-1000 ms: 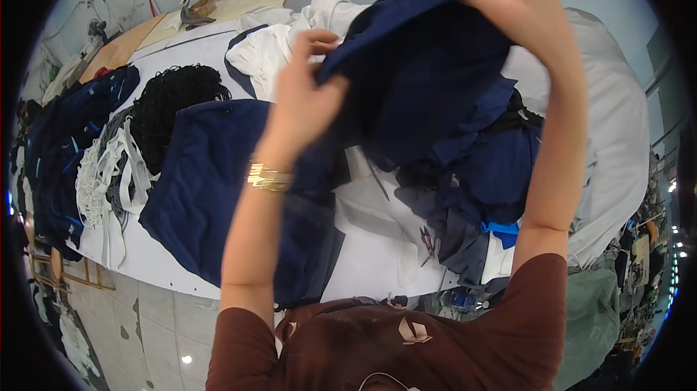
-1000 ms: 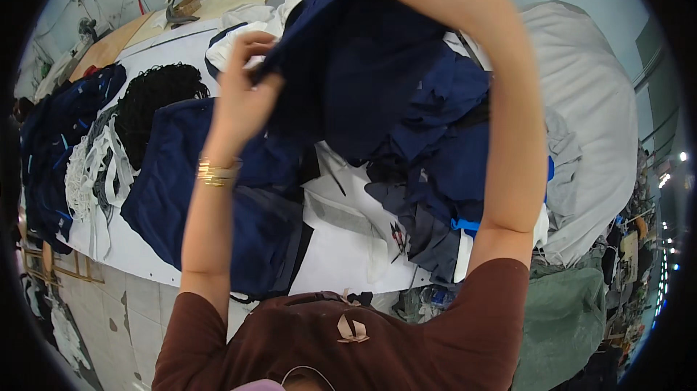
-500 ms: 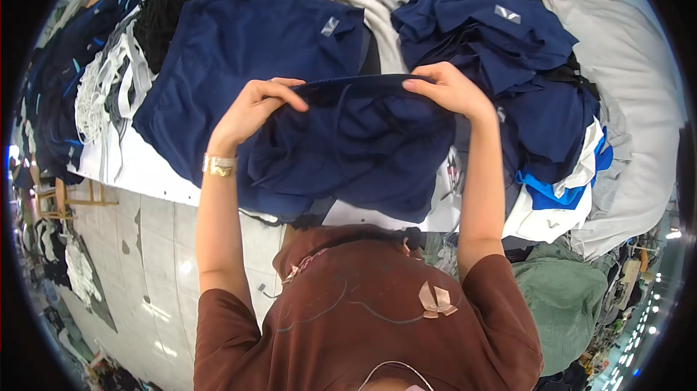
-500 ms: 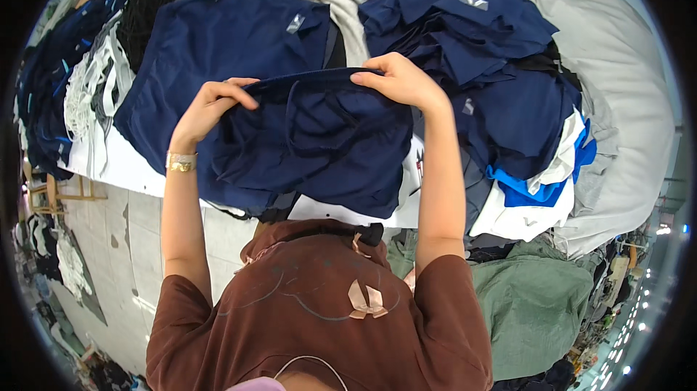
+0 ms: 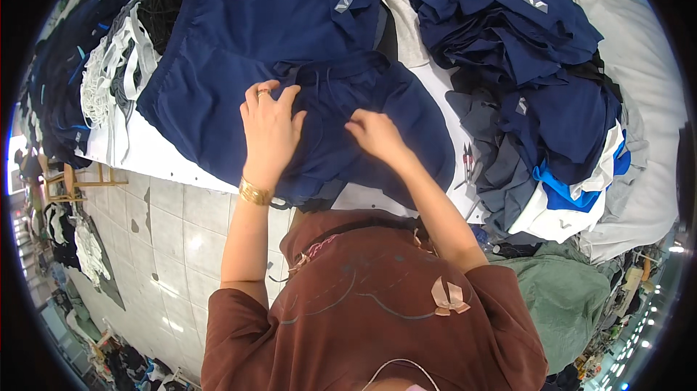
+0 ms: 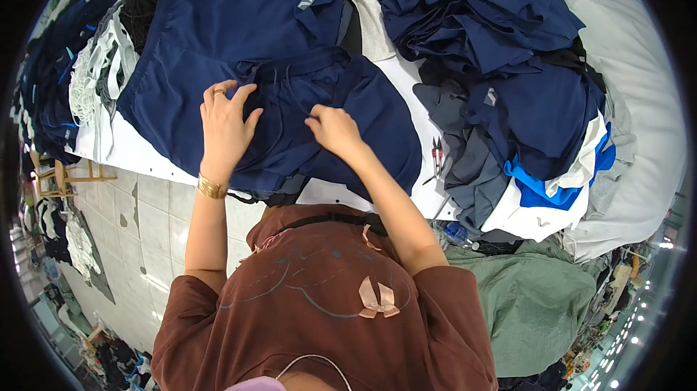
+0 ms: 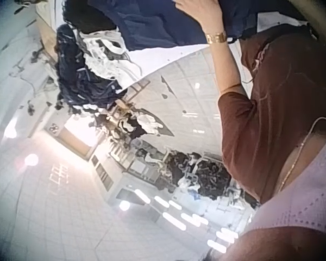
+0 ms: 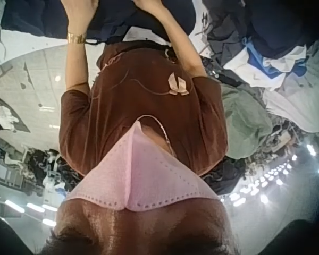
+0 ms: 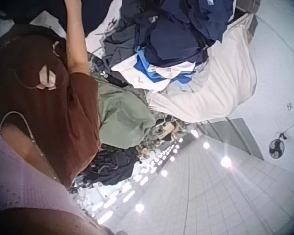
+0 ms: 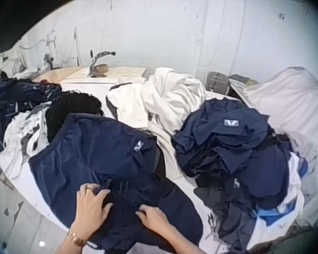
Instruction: Inspecting and sorting various garments on a large work table in a textile environment.
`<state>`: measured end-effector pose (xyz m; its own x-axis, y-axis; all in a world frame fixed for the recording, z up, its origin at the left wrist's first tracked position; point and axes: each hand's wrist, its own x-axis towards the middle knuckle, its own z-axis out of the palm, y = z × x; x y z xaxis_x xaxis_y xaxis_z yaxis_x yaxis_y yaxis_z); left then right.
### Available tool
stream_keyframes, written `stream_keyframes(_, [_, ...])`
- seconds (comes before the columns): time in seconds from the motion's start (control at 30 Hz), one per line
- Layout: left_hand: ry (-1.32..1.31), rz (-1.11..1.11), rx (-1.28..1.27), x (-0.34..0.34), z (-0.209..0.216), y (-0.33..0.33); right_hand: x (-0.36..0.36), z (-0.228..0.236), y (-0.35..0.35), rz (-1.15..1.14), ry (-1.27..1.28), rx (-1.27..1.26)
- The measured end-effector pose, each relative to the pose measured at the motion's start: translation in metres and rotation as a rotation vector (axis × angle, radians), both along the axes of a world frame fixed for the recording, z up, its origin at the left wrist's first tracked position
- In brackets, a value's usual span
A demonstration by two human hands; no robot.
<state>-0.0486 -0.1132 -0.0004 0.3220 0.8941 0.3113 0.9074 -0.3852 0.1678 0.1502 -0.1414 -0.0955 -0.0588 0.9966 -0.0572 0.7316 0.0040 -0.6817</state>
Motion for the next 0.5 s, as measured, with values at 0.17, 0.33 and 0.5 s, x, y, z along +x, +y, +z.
stream_keyframes(0.17, [0.107, -0.074, -0.114, 0.007, 0.000, -0.027, 0.019, 0.035, 0.025, -0.183, 0.625, -0.109])
stream_keyframes(0.33, [0.235, -0.007, -0.012, 0.000, -0.018, -0.023, -0.020, 0.023, 0.031, 0.056, 0.278, -0.270])
stream_keyframes(0.5, [0.238, 0.163, -0.094, -0.001, -0.036, -0.022, -0.053, 0.007, 0.006, 0.113, 0.683, -0.555])
